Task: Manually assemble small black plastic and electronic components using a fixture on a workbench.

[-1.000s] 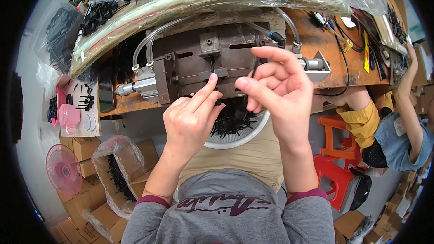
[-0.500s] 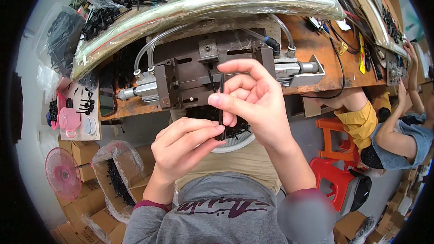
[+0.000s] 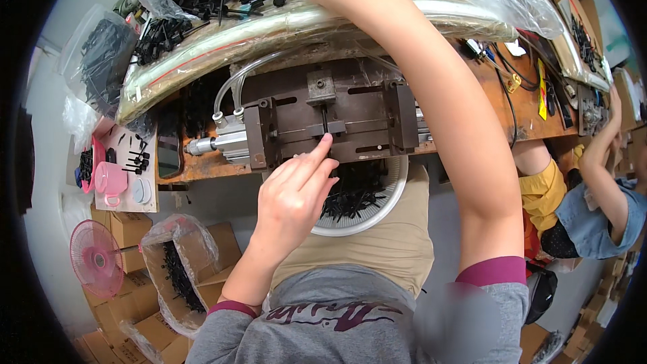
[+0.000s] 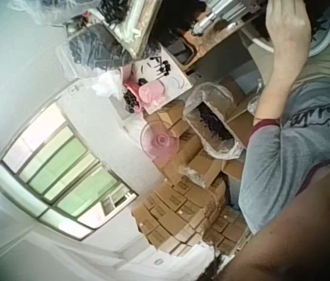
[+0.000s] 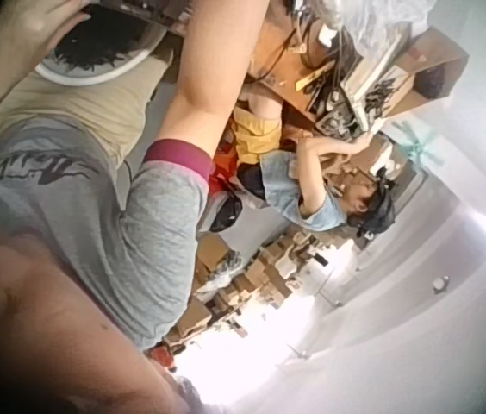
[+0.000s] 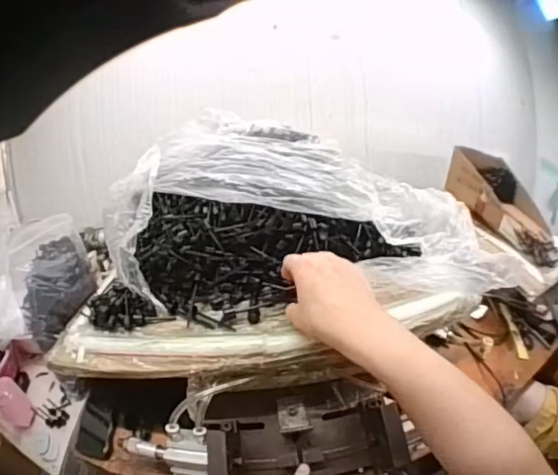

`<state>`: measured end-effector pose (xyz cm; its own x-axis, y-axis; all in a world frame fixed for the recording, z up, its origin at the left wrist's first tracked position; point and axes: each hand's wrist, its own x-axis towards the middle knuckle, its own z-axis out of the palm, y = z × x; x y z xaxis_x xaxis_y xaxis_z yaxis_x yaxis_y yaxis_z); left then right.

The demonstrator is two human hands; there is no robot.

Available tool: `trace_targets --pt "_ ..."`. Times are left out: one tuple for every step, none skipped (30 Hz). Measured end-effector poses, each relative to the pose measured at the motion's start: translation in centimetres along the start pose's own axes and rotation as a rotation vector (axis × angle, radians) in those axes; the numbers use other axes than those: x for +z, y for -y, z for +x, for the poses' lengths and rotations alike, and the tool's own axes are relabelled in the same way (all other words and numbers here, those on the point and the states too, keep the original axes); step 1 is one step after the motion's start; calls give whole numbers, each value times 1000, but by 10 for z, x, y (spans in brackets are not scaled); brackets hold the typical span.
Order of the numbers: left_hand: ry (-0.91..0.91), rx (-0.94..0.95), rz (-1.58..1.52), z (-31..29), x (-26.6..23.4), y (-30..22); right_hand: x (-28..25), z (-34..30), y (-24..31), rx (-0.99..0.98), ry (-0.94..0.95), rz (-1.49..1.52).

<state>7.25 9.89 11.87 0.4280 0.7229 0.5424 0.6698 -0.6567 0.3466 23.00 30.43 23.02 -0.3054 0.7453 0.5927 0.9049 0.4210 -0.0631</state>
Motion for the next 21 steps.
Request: trace_targets --pt "10 12 31 0 2 1 1 6 2 39 118 -35" --pt "16 10 53 1 2 1 -1 9 4 47 165 -41" --pt "19 2 53 2 1 2 -6 13 6 53 214 -49" --pt "23 -4 52 5 -1 1 -9 16 8 60 263 -59" --pt "26 -10 51 7 -3 2 -6 20 6 70 271 -98" --pt "27 -12 43 7 -3 3 0 24 3 83 283 -140" --pt "29 -13 34 8 -3 4 4 26 -1 96 294 -182" --pt "30 -14 25 9 -2 5 4 27 -6 97 308 -205" --pt "31 -23 19 9 -2 5 4 28 -9 93 323 -222" --pt "32 -31 13 9 -1 4 3 27 -11 90 339 -239" --pt "32 -40 7 9 -1 4 0 25 -15 38 321 -226" --pt "32 -38 9 8 0 4 -4 23 -19 -15 304 -207" --pt "31 -37 10 8 1 5 -7 22 -22 -69 286 -189" --pt "30 -36 12 8 1 5 -7 22 -25 -69 292 -150" --pt "35 -38 12 8 1 5 -9 21 -28 -69 316 -118" --pt "39 -40 12 8 1 5 -11 21 -31 -69 339 -86" --pt "44 -42 13 8 1 5 -14 22 -32 -69 363 -54" --pt "45 -41 17 8 0 5 -16 24 -33 -57 350 -86" --pt "47 -42 21 8 0 5 -21 24 -34 -60 328 -38" --pt "48 -43 26 7 0 6 -27 23 -36 -63 305 11" --pt "48 -39 26 7 0 6 -33 22 -37 -66 282 57"
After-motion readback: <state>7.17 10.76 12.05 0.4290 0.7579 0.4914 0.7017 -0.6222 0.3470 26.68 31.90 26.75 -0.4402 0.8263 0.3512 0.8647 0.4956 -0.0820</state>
